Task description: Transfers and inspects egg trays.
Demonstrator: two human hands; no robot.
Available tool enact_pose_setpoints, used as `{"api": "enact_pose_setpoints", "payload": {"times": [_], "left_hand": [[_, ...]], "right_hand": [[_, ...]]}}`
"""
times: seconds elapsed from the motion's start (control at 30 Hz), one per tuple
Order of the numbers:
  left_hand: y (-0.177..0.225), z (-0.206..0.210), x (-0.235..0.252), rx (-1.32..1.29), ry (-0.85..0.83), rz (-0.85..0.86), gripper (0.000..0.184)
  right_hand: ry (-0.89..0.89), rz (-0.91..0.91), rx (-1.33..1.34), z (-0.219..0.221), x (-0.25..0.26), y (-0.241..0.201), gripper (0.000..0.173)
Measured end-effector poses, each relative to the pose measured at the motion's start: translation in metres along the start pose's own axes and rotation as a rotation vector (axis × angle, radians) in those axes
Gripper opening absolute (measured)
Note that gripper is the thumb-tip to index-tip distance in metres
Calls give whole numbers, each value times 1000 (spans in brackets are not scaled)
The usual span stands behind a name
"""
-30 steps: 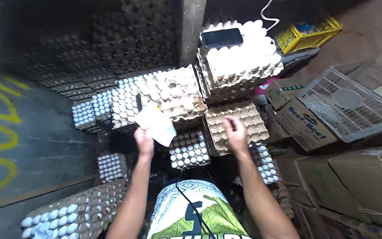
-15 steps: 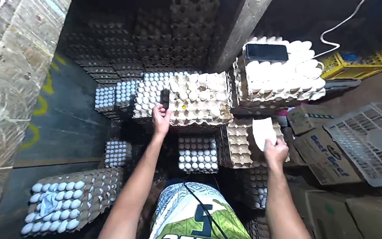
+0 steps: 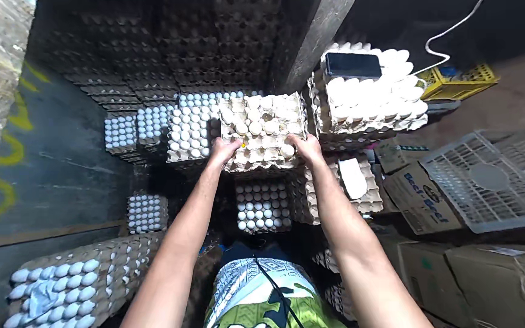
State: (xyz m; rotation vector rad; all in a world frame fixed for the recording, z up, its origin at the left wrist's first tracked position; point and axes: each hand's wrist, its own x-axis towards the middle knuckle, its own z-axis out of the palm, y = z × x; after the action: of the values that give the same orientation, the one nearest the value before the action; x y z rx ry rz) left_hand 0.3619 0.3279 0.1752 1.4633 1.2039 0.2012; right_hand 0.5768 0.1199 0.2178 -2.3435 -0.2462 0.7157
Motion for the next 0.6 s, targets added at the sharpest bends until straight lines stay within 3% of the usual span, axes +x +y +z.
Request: {"api": "enact_pose_setpoints", "payload": {"times": [0.1,0.3,0.4,0.5,0.6], "left_hand": [[13,0,-9,-15,53,-15,79],[60,-17,-52,-182,128,114,67],[87,-43,-94,-234,192,215,53],[103,-59,-143,-256,226,279,65],[88,-43,-196,-304,334,324,69]], "right_hand": [[-23,-16,19,-9,-2,-14,66],[-106,-203,28,-59,-22,-59,72],[-263,-297,50,-86,-38,-87,65],[-474,-311,253,-98,-45,-94,52],[-696,-359,296,-102,-66,-74,50]]}}
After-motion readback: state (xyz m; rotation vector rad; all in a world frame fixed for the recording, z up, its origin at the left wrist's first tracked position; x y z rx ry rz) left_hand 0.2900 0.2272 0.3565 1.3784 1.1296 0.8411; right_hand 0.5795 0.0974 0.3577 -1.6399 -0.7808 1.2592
